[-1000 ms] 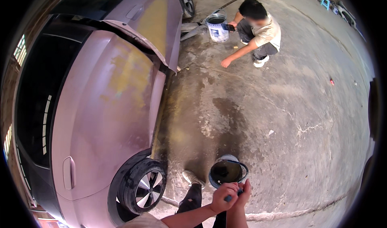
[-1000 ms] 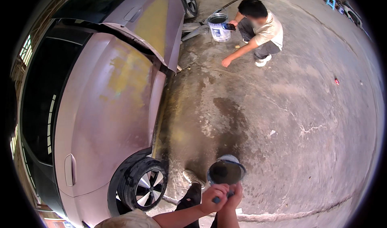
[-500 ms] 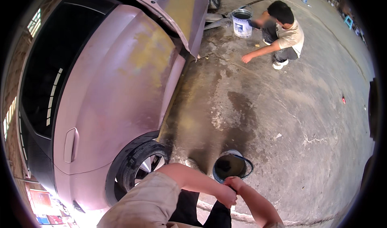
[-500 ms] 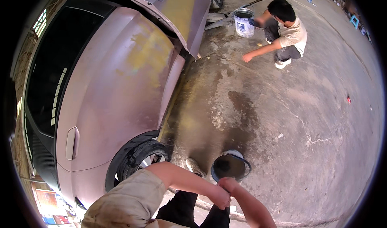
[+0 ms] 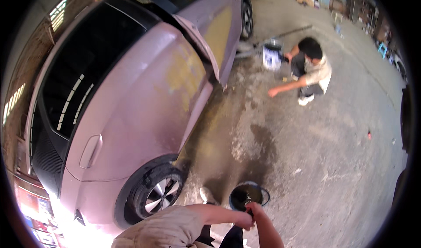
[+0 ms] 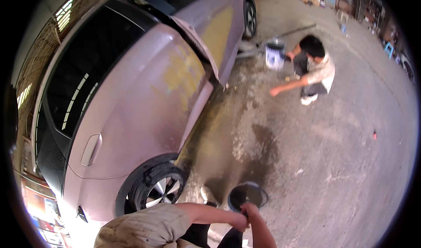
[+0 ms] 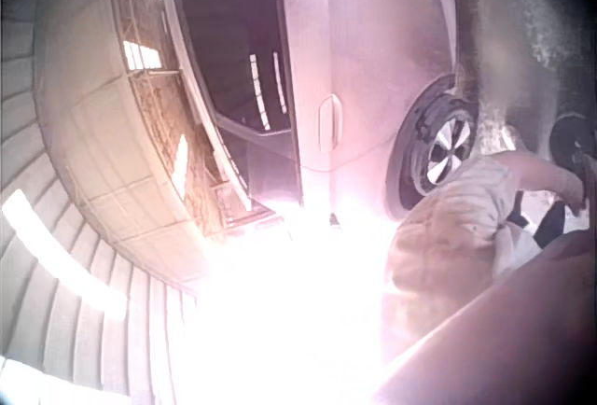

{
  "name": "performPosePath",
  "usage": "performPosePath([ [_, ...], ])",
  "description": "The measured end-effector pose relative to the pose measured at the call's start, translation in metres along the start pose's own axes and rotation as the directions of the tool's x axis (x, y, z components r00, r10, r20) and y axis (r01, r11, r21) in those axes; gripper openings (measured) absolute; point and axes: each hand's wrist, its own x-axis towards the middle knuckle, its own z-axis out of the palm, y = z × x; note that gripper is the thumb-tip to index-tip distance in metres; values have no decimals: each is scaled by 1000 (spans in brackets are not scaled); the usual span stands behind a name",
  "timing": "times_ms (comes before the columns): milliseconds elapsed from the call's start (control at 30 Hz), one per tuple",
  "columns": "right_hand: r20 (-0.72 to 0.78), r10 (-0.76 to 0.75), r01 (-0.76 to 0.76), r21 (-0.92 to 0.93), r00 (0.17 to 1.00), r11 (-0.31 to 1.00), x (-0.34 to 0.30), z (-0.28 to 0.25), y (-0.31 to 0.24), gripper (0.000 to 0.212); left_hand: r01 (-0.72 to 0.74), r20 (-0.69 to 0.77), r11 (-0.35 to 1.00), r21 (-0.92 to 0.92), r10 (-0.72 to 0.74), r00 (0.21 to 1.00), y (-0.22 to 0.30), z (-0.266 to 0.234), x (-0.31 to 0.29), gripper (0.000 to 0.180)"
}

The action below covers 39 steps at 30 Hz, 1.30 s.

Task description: The person scrubs the front bumper of a light-colored car with a small abrasive pad, repeatedly dipping it into a bucket of water. They wipe the surface with a cloth and continue scrubbing different sections of the bumper. Another person is visible in the background working on the ground nearby.

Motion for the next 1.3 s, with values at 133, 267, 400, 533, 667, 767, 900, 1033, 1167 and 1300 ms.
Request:
performPosePath([
  [133,60,-96,68,364,994,929,-73,-30,-23,47,-204,-408,910,361,351,843,56,-90,-26,28],
  [267,267,-436,138,701,859,700,-136,-83,-59,39,53,-799,999,12,-22,601,107,-153,-24,44],
  [400,-82,-493,487,361,866,795,-272,-1,-117,24,88,-931,931,-356,-361,53,194,-236,-58,58],
  [533,-172,-635,653,310,753,691,-339,13,-124,37,52,-696,716,-696,-691,197,203,-272,-91,58],
  [667,-212,-724,753,254,656,608,-399,34,-135,55,145,-633,650,-746,-759,149,214,-287,-108,52],
  [767,-273,-825,866,74,495,495,-411,36,-143,63,66,-697,699,-712,-715,59,218,-284,-103,47],
  [900,-222,-972,838,-514,75,182,-424,16,-147,60,-135,-575,569,-811,-818,1,216,-286,-104,41],
  [1033,-272,-959,837,-504,80,213,-449,6,-144,53,-12,-567,570,-821,-814,122,239,-306,-117,44],
  [1167,-238,-970,949,-292,46,117,-428,3,-138,46,37,-793,862,-505,-481,374,262,-316,-77,60],
  [1300,-207,-978,887,-447,26,118,-441,18,-132,39,-118,-764,788,-604,-532,364,274,-320,-48,51],
])
